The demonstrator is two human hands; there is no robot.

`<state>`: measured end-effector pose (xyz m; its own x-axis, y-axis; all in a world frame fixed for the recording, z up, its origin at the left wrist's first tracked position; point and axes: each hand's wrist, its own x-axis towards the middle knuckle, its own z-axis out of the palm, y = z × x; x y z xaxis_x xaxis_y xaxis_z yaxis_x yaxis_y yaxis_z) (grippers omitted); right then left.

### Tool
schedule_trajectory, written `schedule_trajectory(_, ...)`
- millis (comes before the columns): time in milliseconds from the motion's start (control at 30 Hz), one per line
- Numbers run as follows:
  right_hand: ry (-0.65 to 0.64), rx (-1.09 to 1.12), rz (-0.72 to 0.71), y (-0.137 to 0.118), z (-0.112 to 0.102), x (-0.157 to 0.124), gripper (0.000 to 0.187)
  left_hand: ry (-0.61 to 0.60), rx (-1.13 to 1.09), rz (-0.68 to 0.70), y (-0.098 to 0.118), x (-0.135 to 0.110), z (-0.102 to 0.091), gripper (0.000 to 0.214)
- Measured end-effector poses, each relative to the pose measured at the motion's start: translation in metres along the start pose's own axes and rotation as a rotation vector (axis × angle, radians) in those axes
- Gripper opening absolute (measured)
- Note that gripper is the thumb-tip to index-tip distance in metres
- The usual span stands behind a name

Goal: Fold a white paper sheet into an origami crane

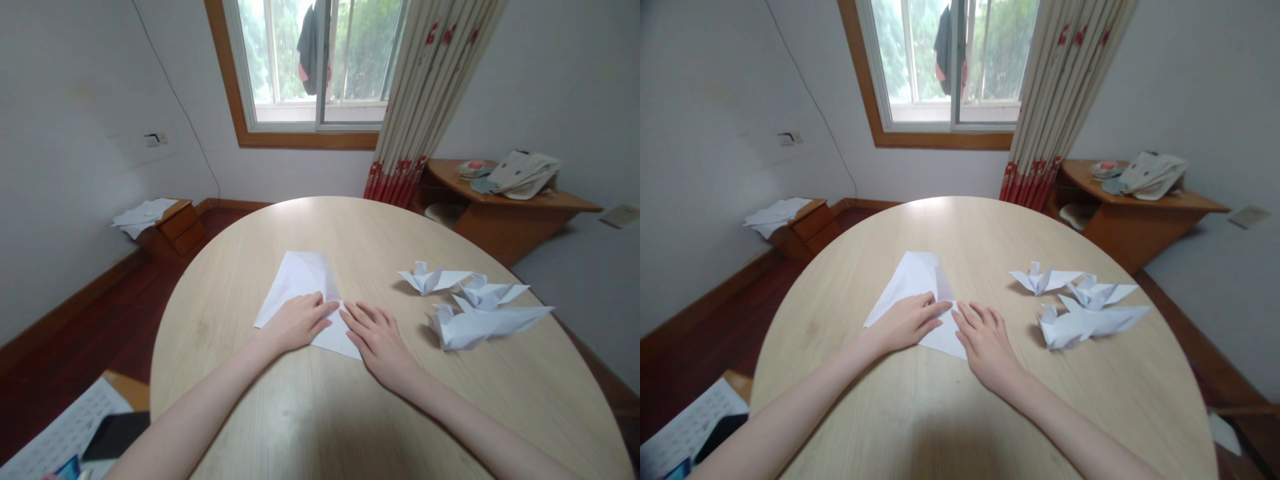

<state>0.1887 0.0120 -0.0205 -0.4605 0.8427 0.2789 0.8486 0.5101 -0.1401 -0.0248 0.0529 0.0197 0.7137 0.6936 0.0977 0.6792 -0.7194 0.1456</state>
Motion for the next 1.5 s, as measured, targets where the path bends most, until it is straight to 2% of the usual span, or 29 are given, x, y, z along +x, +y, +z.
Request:
schedule_trajectory(167,-0.011,-0.009,0.044,0.001,0.003,0.0,0.045,-0.015,0.047,0.002,0.0,0.001,0.002,0.04)
schedule_trajectory(533,-0.069,-0.1,-0.067,0.006,0.009,-0.002,0.055,-0.029,0.01,0.003,0.0,0.003,0.001,0.037)
schedule_trajectory(900,-0.174,-0.122,-0.147,0.012,0.003,-0.009,0.058,-0.029,-0.035,-0.034,0.001,0.003,0.001,0.036)
schedule_trajectory(1067,-0.148,-0.123,-0.167,0.015,0.001,-0.011,0.058,0.009,-0.067,-0.06,-0.002,0.001,0.004,0.033)
schedule_trajectory(1200,-0.169,-0.077,-0.156,0.012,-0.01,-0.007,0.056,0.044,-0.111,-0.061,-0.005,0.0,0.006,0.033)
schedule_trajectory(1333,-0.11,0.017,-0.174,0.01,-0.021,0.0,0.052,0.052,-0.163,-0.043,-0.008,0.0,0.008,0.034)
schedule_trajectory(1500,0.049,0.134,-0.172,0.01,-0.02,0.006,0.032,0.027,-0.179,-0.015,-0.009,-0.001,0.005,0.032)
